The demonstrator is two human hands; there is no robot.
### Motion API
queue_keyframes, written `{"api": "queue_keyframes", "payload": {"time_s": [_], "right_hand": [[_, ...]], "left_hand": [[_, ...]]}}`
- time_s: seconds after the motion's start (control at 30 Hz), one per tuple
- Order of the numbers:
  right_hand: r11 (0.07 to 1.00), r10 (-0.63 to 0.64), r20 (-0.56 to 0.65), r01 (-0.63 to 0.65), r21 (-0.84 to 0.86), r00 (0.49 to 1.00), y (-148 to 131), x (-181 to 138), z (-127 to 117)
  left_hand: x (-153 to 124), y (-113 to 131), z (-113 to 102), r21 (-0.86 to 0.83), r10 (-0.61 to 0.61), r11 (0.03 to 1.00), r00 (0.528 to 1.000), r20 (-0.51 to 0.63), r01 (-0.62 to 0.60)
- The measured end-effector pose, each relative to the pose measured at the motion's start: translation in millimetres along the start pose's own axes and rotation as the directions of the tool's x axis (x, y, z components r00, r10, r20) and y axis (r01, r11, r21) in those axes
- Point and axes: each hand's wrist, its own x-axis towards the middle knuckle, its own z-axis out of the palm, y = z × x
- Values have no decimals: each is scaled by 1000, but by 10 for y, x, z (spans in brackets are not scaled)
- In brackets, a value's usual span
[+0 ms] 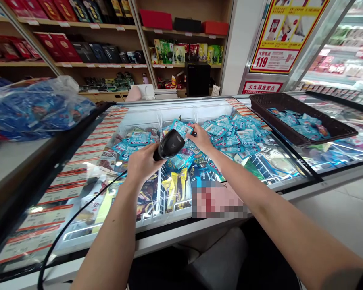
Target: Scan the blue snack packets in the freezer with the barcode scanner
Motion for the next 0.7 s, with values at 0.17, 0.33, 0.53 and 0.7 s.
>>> {"api": "queue_keyframes", "payload": {"time_s": [0.17,0.33,0.53,0.7], "right_hand": [[1000,-3,9,3,-11,1000,26,0,6],[999,-48,6,48,2,999,34,-4,7],[998,-65,53,65,6,996,55,-4,15],[997,-72,49,71,9,996,43,-8,12]], "left_hand": [[-3,-5,-2,-6,11,1000,1000,-9,-11],[-5,-26,11,-8,0,1000,1000,-18,0],[-4,-26,11,-7,-18,1000,1000,-6,18],[-12,-30,-8,-22,-18,1000,1000,-12,18]]}}
